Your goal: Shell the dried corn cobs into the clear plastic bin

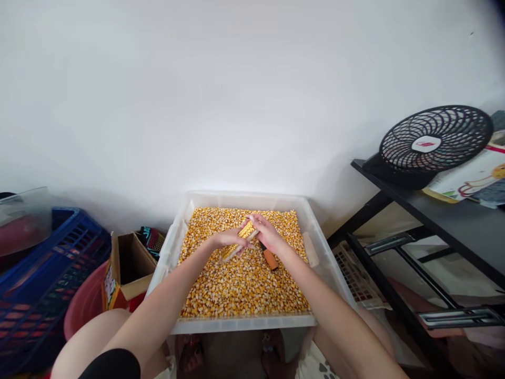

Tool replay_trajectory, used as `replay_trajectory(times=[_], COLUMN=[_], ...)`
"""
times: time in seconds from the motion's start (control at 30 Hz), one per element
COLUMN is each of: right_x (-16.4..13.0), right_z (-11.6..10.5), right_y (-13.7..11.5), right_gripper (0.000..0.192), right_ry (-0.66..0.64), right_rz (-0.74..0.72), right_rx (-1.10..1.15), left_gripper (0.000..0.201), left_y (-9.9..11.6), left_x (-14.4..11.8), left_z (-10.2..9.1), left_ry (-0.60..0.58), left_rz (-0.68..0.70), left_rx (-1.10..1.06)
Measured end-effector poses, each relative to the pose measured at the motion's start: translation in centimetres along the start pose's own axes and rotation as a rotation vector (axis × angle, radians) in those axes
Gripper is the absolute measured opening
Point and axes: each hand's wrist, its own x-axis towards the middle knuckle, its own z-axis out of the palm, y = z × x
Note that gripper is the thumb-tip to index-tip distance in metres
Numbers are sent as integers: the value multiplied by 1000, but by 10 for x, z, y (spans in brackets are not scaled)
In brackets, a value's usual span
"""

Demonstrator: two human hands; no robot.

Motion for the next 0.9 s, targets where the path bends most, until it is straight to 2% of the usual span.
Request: replay_trajectory(times=[0.13,0.27,0.47,0.57,0.73,0.9], right_x=[-4,-3,2,-1,-4,-2], right_z=[-3,-7,-1,2,4,5], right_y=[-6,-12,-5,-7,-16,-16], right_gripper=[29,30,18,14,19,20], right_ry=[-65,-131,85,37,-44,22], right_rz=[19,18,-116,-125,-94,-114], right_rx=[-63,-25,-5,37,98,146], left_gripper=[24,20,15,13,16,20], left_y=[-3,-2,0,-1,3,7], left_x=[1,3,9,9,8,7], left_z=[0,0,7,9,9,11], left_ry=[23,25,200,193,193,230], left_rz=[7,9,97,80,70,77], left_rx=[-42,-61,167,143,64,157])
